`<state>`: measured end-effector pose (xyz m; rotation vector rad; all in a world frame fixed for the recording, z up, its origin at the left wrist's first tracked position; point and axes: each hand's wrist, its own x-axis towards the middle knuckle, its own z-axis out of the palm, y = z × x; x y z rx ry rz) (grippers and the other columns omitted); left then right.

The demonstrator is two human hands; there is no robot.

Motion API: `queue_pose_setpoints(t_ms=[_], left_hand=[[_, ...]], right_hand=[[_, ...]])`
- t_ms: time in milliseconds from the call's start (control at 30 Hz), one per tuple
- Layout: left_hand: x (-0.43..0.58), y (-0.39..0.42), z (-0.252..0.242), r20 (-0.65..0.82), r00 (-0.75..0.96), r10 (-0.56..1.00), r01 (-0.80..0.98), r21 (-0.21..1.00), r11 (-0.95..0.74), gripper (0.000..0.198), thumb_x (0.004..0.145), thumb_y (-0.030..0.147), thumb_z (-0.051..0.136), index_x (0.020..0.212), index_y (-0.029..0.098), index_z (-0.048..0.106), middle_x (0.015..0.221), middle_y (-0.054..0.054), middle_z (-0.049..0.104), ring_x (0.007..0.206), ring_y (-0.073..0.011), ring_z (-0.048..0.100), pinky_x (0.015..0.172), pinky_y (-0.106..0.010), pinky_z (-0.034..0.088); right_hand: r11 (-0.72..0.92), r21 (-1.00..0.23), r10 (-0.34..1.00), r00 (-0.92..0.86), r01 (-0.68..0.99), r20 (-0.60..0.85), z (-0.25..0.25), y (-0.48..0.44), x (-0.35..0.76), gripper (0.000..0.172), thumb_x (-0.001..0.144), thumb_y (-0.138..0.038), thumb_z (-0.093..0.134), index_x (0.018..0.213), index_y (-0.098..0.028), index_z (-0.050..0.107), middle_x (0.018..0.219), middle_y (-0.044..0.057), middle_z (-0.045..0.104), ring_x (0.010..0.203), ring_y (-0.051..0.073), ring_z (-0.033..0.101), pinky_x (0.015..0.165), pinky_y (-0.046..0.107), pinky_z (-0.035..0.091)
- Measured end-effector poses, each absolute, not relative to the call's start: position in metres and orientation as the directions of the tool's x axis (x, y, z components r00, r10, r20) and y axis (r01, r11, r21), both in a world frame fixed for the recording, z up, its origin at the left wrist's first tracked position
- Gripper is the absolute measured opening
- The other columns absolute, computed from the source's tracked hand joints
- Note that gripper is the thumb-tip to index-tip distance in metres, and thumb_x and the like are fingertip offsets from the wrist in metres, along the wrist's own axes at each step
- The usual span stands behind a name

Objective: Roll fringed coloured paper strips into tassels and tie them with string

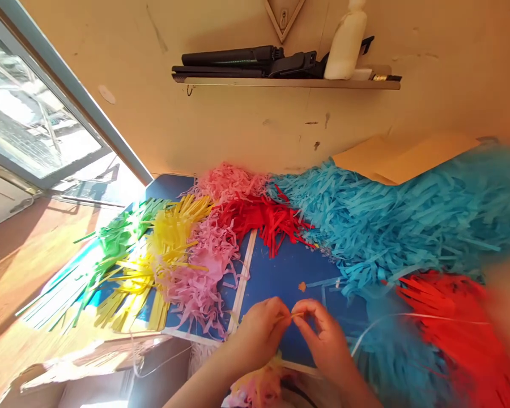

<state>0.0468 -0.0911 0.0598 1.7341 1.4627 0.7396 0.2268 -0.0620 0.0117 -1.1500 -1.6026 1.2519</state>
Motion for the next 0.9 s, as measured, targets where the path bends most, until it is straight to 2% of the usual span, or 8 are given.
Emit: queue_pose_setpoints(t_ms=[67,133,167,267,333,400,633,900], left_hand=[[0.046,-0.091,0.06,-0.026,0.168,0.985,0.54,0.839,-0.07,0.014,0.094,0.021,0.047,0.082,0.021,0.055,0.078,-0.002,0.066,0.072,-0.0161,0.06,0.063,-0.025,0.04],[0.046,-0.091,0.061,-0.021,0.159,0.987,0.547,0.834,-0.071,0.008,0.092,0.021,0.051,0.087,0.021,0.057,0.083,-0.003,0.068,0.076,-0.0168,0.061,0.065,-0.026,0.042],[0.046,-0.091,0.062,-0.004,0.161,0.987,0.56,0.824,-0.088,0.003,0.09,0.021,0.056,0.092,0.021,0.058,0.089,-0.004,0.069,0.081,-0.0182,0.062,0.069,-0.027,0.044],[0.047,-0.088,0.06,0.092,0.174,0.98,0.595,0.783,-0.179,0.014,0.085,0.024,0.066,0.098,0.021,0.062,0.097,-0.006,0.07,0.092,-0.0217,0.062,0.085,-0.036,0.046],[0.047,-0.086,0.057,0.143,0.176,0.974,0.592,0.775,-0.221,0.004,0.088,0.024,0.062,0.088,0.021,0.064,0.087,-0.005,0.071,0.085,-0.0202,0.063,0.091,-0.039,0.046],[0.046,-0.085,0.052,0.158,0.18,0.971,0.584,0.777,-0.235,0.012,0.091,0.024,0.058,0.081,0.021,0.064,0.079,-0.003,0.071,0.077,-0.0179,0.063,0.092,-0.04,0.046],[0.043,-0.085,0.036,0.305,0.154,0.94,0.573,0.747,-0.337,0.01,0.09,0.023,0.061,0.085,0.026,0.07,0.084,-0.001,0.075,0.079,-0.017,0.069,0.099,-0.042,0.046],[0.05,-0.091,0.031,0.365,0.16,0.917,0.636,0.673,-0.378,0.015,0.092,0.022,0.058,0.088,0.027,0.071,0.086,-0.001,0.077,0.078,-0.0162,0.071,0.103,-0.044,0.042]], right_hand=[[0.07,-0.985,0.946,-0.323,0.159,0.015,0.013,-0.06,0.228,0.022,0.087,-0.039,0.063,0.1,-0.022,0.068,0.095,0.008,0.071,0.086,0.023,0.067,0.078,0.033,0.055],[0.061,-0.982,0.94,-0.34,0.177,-0.002,0.016,-0.058,0.229,0.022,0.087,-0.041,0.063,0.095,-0.022,0.071,0.093,0.008,0.073,0.084,0.024,0.068,0.075,0.033,0.056],[0.077,-0.976,0.94,-0.342,0.204,0.002,0.017,-0.057,0.229,0.02,0.088,-0.041,0.063,0.09,-0.023,0.072,0.09,0.007,0.073,0.082,0.023,0.068,0.074,0.033,0.056],[0.176,-0.945,0.937,-0.341,0.275,0.075,0.019,-0.057,0.229,0.02,0.089,-0.039,0.061,0.084,-0.026,0.074,0.088,0.006,0.074,0.083,0.025,0.069,0.076,0.034,0.055],[0.225,-0.929,0.933,-0.341,0.295,0.118,0.019,-0.059,0.228,0.021,0.092,-0.038,0.058,0.087,-0.027,0.075,0.09,0.006,0.075,0.084,0.025,0.069,0.077,0.034,0.054],[0.243,-0.918,0.931,-0.342,0.314,0.13,0.02,-0.062,0.227,0.022,0.093,-0.036,0.056,0.087,-0.026,0.074,0.087,0.005,0.074,0.082,0.023,0.069,0.076,0.033,0.053],[0.258,-0.908,0.945,-0.281,0.33,0.166,0.028,-0.067,0.223,0.018,0.093,-0.028,0.056,0.087,-0.024,0.072,0.085,0.002,0.074,0.081,0.019,0.068,0.078,0.029,0.051],[0.278,-0.899,0.95,-0.234,0.338,0.206,0.031,-0.073,0.225,0.018,0.093,-0.029,0.055,0.087,-0.025,0.072,0.084,0.002,0.074,0.079,0.019,0.068,0.077,0.03,0.053]])
